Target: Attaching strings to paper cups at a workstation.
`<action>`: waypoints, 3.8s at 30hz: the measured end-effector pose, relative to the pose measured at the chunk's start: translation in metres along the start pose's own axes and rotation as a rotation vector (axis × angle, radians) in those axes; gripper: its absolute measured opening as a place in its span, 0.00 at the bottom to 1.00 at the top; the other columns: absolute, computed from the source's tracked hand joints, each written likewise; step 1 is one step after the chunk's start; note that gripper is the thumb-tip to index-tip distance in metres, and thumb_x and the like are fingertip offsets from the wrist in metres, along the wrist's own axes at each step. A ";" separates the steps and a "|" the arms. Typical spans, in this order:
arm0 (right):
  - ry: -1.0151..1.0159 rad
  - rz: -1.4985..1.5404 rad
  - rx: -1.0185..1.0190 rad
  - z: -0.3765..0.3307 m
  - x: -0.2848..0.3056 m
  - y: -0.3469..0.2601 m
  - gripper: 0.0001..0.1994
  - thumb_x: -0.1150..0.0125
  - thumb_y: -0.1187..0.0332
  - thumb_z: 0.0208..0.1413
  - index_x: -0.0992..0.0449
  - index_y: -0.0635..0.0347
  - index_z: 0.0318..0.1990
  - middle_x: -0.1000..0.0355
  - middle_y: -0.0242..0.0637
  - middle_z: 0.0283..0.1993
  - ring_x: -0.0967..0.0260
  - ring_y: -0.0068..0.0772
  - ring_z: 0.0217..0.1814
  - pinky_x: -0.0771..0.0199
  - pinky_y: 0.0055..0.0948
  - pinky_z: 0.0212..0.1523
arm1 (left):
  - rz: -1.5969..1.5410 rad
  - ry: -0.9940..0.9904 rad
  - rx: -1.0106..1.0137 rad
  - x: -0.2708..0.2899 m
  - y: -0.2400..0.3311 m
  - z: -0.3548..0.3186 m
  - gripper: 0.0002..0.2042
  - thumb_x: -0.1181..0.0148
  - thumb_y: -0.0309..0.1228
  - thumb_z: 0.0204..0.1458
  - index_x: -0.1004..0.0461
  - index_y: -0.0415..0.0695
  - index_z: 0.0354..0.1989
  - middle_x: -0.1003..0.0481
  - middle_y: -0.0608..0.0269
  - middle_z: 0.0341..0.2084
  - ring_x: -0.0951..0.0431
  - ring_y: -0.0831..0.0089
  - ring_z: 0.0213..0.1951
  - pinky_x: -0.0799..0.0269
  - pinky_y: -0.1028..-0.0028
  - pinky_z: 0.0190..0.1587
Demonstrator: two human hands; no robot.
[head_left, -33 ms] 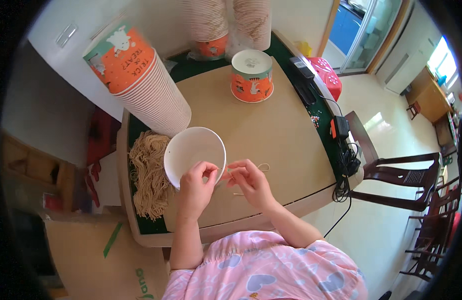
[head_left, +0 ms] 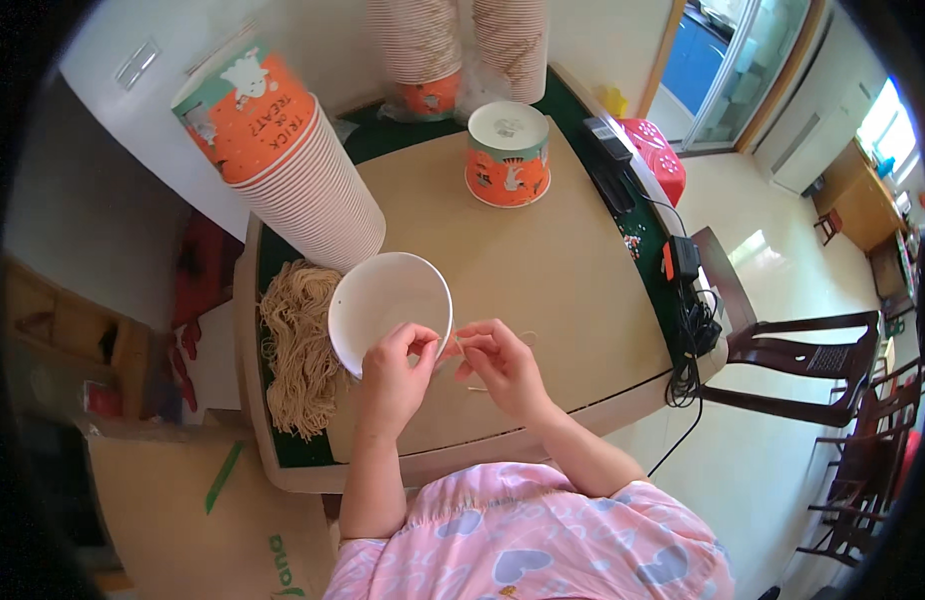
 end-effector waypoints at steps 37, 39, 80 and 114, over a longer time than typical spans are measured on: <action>-0.038 -0.468 0.084 0.026 -0.009 -0.024 0.14 0.41 0.82 0.52 0.28 0.62 0.47 0.27 0.29 0.34 0.34 0.14 0.28 0.31 0.17 0.29 | -0.735 -0.218 0.156 -0.029 -0.037 0.008 0.12 0.44 0.21 0.50 0.32 0.39 0.43 0.30 0.68 0.20 0.31 0.82 0.23 0.32 0.79 0.28; -0.012 -0.397 0.085 0.024 -0.013 -0.028 0.13 0.41 0.82 0.53 0.29 0.62 0.46 0.27 0.30 0.34 0.34 0.14 0.29 0.31 0.16 0.29 | -0.687 -0.190 0.095 -0.029 -0.034 0.005 0.10 0.44 0.20 0.51 0.30 0.40 0.42 0.30 0.69 0.21 0.32 0.83 0.23 0.32 0.79 0.28; -0.219 -1.030 0.388 0.029 -0.028 -0.072 0.03 0.36 0.75 0.50 0.24 0.61 0.32 0.29 0.38 0.29 0.29 0.36 0.27 0.27 0.30 0.27 | -0.324 -0.032 0.111 -0.012 -0.044 0.013 0.12 0.45 0.35 0.56 0.25 0.37 0.29 0.23 0.48 0.25 0.21 0.54 0.31 0.28 0.62 0.37; 0.073 -0.206 -0.029 0.001 0.008 -0.002 0.02 0.42 0.76 0.58 0.25 0.65 0.36 0.28 0.28 0.32 0.34 0.17 0.32 0.33 0.18 0.34 | -0.299 -0.211 -0.095 -0.009 -0.012 -0.015 0.03 0.39 0.24 0.49 0.26 0.42 0.31 0.27 0.67 0.22 0.27 0.80 0.23 0.31 0.74 0.25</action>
Point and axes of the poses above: each hand's wrist, its own z-axis towards the middle knuckle, its own x-axis out of the back of the hand, y = z × x, the point moved 5 cm from there along z, towards the middle knuckle
